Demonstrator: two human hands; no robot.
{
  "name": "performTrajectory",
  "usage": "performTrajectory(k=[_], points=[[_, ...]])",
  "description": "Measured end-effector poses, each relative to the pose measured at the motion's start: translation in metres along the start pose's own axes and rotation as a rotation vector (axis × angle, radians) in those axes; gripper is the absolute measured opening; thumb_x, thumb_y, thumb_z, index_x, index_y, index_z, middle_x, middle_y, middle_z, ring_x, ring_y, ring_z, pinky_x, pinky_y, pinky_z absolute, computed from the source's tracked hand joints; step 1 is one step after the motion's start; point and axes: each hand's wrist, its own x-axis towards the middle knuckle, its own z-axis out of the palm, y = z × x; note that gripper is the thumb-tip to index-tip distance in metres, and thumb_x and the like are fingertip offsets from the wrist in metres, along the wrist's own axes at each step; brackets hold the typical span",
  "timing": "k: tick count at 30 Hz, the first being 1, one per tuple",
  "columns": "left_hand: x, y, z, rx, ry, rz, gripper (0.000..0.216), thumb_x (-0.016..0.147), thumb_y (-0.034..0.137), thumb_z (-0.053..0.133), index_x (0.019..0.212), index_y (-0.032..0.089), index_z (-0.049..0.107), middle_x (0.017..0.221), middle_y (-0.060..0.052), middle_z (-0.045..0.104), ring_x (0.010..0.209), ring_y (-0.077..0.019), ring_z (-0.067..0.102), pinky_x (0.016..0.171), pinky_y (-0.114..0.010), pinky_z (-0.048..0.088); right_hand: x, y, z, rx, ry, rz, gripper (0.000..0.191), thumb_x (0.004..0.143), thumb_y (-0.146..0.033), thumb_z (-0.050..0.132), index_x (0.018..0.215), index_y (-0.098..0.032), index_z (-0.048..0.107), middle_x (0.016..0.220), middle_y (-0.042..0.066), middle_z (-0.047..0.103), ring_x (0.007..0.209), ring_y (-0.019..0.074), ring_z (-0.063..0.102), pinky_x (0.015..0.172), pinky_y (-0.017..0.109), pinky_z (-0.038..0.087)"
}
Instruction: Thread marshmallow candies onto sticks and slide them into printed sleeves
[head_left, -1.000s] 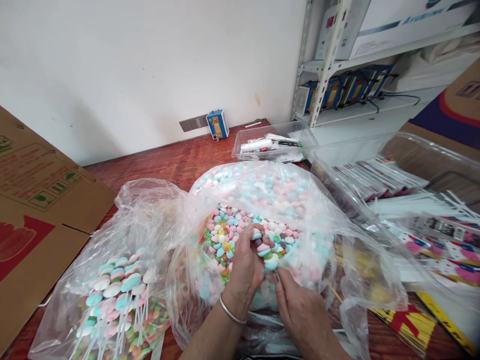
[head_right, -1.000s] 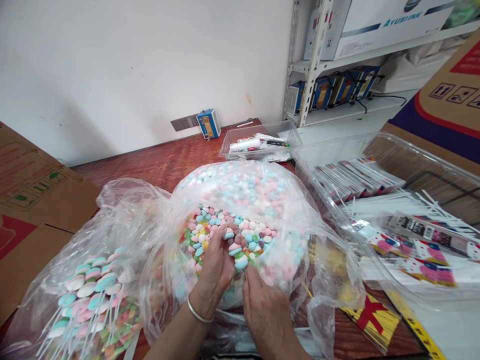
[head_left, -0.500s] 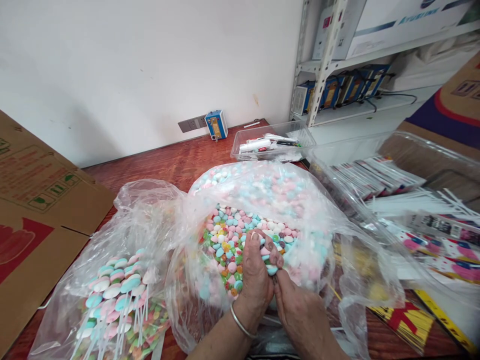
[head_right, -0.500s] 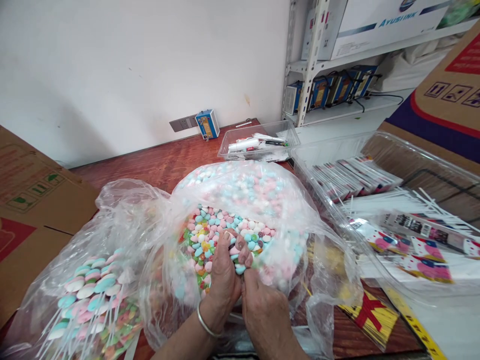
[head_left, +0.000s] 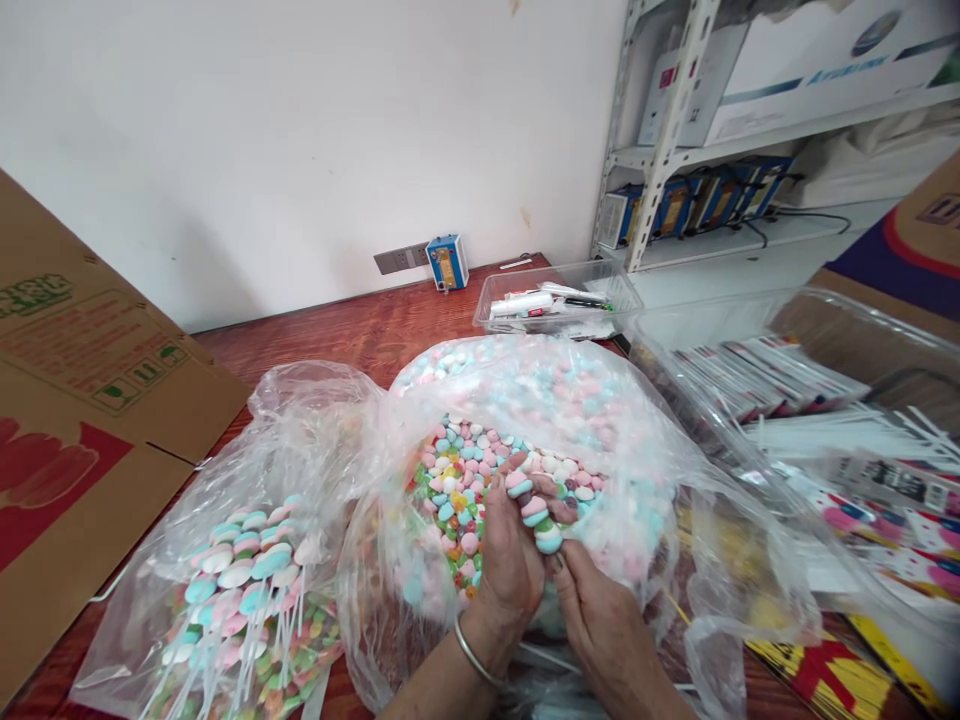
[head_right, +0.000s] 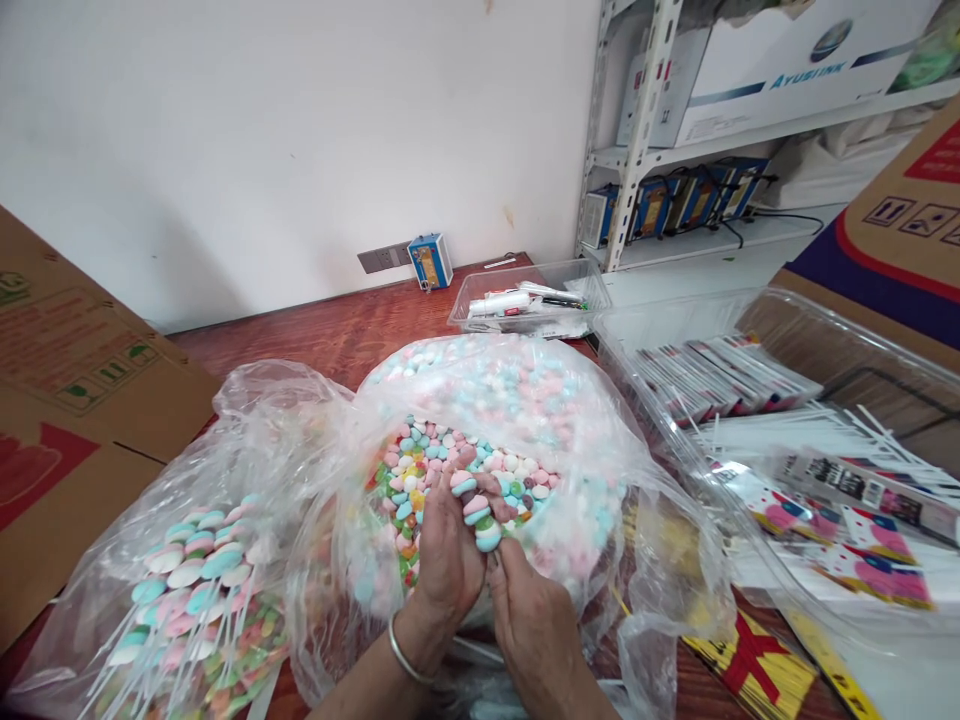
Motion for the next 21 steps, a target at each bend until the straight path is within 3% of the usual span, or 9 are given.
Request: performTrajectory(k=[3, 7, 13, 21], points=[[0.0, 0.005, -0.004, -0.057, -0.038, -0.002, 0.052, 0.082, 0.067, 0.05, 0.114, 0.026, 0.053, 0.091, -0.004, 0.061, 0.065, -0.0142, 0.058, 0.061, -0.029, 0.049, -0.002, 0.002, -0.001, 0.092, 0.012, 0.019, 0.032, 0.103, -0.034, 0.026, 0.093, -0.02, 0.054, 0.061, 0.0, 0.065, 0.052, 0.0196, 0.065, 0.048, 0.026, 0.046], [-0.002, 0.006, -0.007, -0.117, -0.099, -0.034, 0.054, 0.081, 0.068, 0.051, 0.106, 0.021, 0.058, 0.09, -0.005, 0.062, 0.073, -0.0176, 0.061, 0.066, -0.032, 0.05, -0.005, 0.005, -0.003, 0.155, 0.012, 0.041, 0.026, 0.102, -0.034, 0.03, 0.092, -0.022, 0.051, 0.066, 0.0, 0.063, 0.057, 0.0183, 0.064, 0.051, 0.025, 0.046], [-0.008, 0.005, -0.005, 0.046, -0.092, 0.054, 0.024, 0.086, 0.038, 0.064, 0.099, 0.018, 0.059, 0.092, -0.005, 0.065, 0.078, -0.0147, 0.063, 0.074, -0.028, 0.05, -0.005, 0.005, -0.003, 0.2, -0.02, 0.051, 0.025, 0.102, -0.034, 0.031, 0.095, -0.022, 0.052, 0.074, 0.002, 0.066, 0.064, 0.0185, 0.065, 0.057, 0.025, 0.047], [-0.009, 0.003, -0.011, 0.114, -0.044, 0.122, 0.024, 0.086, 0.038, 0.066, 0.102, 0.021, 0.058, 0.096, -0.003, 0.067, 0.076, -0.0112, 0.064, 0.076, -0.027, 0.05, -0.011, 0.008, -0.001, 0.242, -0.021, 0.032, 0.023, 0.101, -0.033, 0.033, 0.097, -0.023, 0.052, 0.071, 0.0, 0.064, 0.059, 0.0175, 0.063, 0.054, 0.024, 0.046]])
